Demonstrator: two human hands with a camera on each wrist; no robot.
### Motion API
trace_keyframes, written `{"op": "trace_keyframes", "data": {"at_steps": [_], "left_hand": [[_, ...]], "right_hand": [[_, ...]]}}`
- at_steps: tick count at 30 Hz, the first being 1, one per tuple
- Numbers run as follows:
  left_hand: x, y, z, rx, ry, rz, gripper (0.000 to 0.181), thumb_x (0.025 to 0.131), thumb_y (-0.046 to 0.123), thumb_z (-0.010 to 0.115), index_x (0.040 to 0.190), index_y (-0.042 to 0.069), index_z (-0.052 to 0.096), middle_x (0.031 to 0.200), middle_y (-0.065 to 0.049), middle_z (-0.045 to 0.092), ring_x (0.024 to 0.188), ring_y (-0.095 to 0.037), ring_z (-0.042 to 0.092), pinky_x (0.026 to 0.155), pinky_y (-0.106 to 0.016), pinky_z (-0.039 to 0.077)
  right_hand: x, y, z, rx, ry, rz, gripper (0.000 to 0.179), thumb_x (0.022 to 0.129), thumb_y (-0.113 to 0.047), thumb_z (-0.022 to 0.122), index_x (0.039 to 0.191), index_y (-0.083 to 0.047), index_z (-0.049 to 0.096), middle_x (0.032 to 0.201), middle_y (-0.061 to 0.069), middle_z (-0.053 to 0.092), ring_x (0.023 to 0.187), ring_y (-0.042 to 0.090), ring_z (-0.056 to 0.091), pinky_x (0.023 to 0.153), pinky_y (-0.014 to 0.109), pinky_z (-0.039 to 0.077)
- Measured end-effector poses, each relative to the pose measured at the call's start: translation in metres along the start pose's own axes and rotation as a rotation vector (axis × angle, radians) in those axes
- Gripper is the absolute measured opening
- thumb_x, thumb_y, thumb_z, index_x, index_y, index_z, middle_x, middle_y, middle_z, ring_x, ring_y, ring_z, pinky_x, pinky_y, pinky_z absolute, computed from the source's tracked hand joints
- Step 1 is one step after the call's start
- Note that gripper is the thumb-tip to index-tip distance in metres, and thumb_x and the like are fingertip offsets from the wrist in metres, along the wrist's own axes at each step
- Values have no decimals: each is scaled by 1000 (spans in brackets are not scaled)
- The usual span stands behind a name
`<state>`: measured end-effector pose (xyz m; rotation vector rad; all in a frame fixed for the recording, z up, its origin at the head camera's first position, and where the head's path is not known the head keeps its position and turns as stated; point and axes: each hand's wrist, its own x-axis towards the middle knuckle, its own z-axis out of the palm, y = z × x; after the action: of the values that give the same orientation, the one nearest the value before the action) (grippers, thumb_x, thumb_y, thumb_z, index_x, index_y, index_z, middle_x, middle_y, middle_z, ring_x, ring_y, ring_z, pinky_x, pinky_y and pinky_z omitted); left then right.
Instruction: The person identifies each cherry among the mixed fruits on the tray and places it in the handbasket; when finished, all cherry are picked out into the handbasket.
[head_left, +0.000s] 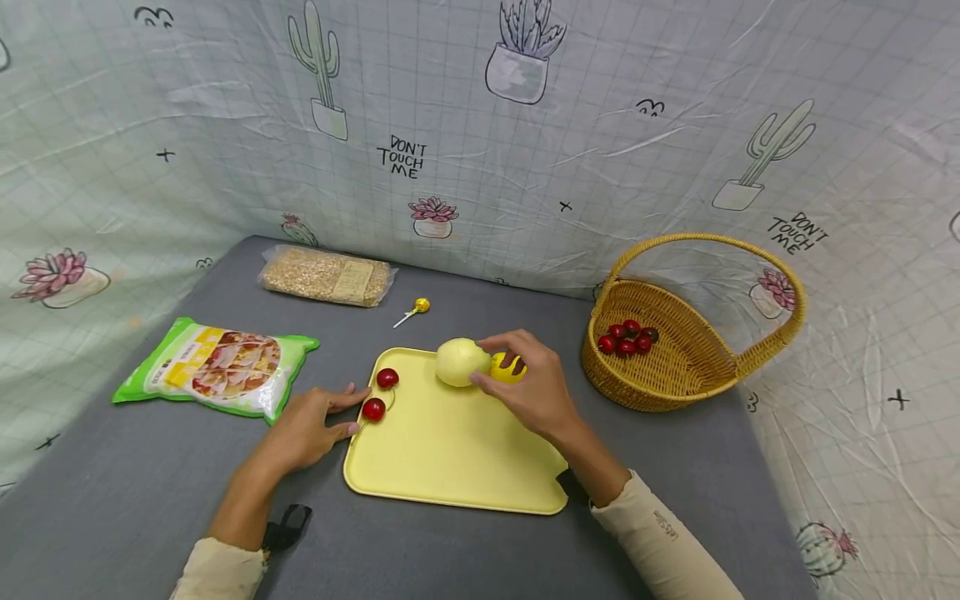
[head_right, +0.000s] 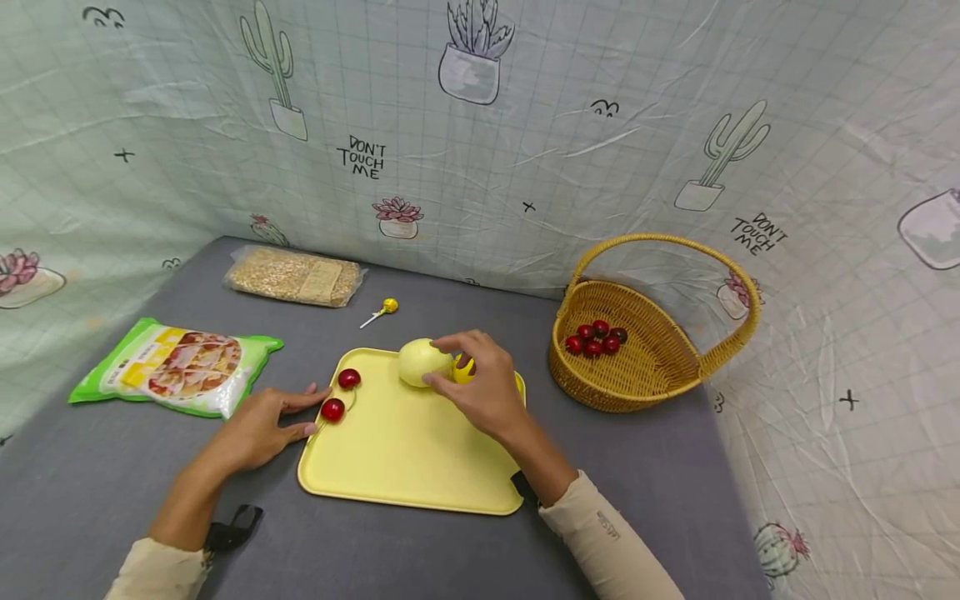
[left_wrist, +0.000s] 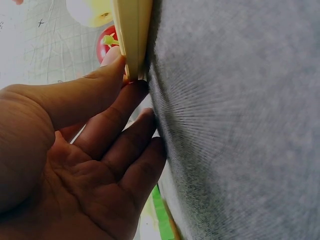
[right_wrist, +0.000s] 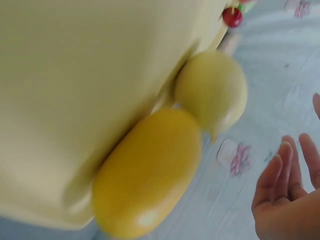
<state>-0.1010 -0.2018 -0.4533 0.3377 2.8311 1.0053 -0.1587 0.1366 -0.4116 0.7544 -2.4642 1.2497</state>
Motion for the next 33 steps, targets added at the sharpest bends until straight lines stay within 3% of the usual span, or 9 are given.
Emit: {"op": "trace_keyframes", "data": {"at_steps": [6, 11, 14, 21, 29, 33], "left_hand": [[0, -1, 1, 3, 14, 11, 53, 93, 11, 81, 144, 11, 68, 148, -29, 58, 143, -53, 50, 111, -70, 44], [0, 0, 1, 10, 7, 7, 52, 94, 11, 81, 144, 11, 68, 148, -29, 58, 143, -53, 50, 111, -70, 44], [1, 0, 0, 10, 4, 1, 52, 94, 11, 81, 144, 11, 68, 148, -29, 58, 143, -53, 50, 111, -69, 44], [1, -1, 0, 9, -4, -8, 54, 93, 11, 81, 145, 11, 67, 150, -30, 56, 143, -53, 50, 110, -69, 45], [1, -2, 0, 15, -6, -3, 54, 92, 10, 82, 144, 12, 68, 149, -31, 57, 143, -54, 50, 109, -70, 46], [1, -2, 0, 13, -6, -3, 54, 92, 11, 82, 145, 12, 68, 149, -30, 57, 142, -55, 50, 109, -70, 46]], "right_hand": [[-1, -18, 22, 22, -136, 29, 44, 83, -24, 94, 122, -13, 77, 115, 5, 75, 88, 31, 67, 74, 46, 59], [-3, -30, 41, -4, -237, 42, 45, 84, -27, 93, 125, -20, 77, 121, -2, 74, 89, 24, 67, 75, 34, 57], [-2, -37, 51, -6, -295, 26, 43, 85, -27, 92, 125, -20, 76, 122, -1, 75, 89, 23, 67, 75, 25, 53], [3, -47, 72, -49, -420, 26, 41, 87, -30, 91, 123, -18, 78, 120, 1, 77, 89, 19, 65, 75, 20, 48], [11, -50, 94, -202, -482, 27, 42, 85, -36, 91, 123, -21, 79, 115, -4, 79, 83, 8, 64, 75, 16, 47], [15, -51, 103, -267, -483, 30, 42, 84, -36, 93, 121, -21, 80, 113, -5, 80, 93, 10, 68, 80, 19, 50]]}}
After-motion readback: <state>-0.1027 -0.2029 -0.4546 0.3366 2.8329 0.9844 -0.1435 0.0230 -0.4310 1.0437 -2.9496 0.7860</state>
